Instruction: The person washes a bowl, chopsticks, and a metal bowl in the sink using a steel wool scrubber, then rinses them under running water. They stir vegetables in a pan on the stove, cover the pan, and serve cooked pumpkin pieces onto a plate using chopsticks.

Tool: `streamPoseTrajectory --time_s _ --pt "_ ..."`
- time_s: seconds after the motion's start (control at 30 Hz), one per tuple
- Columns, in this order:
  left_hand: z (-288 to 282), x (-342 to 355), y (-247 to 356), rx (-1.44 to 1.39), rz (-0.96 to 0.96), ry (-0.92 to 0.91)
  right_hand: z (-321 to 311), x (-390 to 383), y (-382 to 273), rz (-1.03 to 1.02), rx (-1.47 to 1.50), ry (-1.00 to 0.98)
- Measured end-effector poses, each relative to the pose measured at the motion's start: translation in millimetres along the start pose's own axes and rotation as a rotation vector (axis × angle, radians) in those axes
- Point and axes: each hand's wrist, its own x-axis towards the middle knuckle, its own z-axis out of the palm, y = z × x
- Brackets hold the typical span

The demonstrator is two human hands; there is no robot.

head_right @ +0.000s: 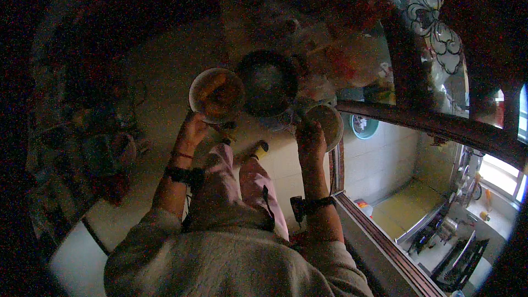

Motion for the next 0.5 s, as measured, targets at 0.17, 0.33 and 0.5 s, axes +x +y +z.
streamPoseTrajectory --time_s 0.17,0.33,0.5 --pt "21.6 2.6 9.1 -0.067 0.090 -0.137 26.9 -29.4 -43.5 -0.164 -0.391 -0.061" --pt "35.5 11.4 8.0 0.010 0.097 -0.127 59.8 -62.5 -81.1 -0.156 -0.248 -0.130" --pt "68.3 12.2 7.4 0.049 0.168 -0.226 74.1 -83.7 -96.6 -0.509 -1.409 -0.157"
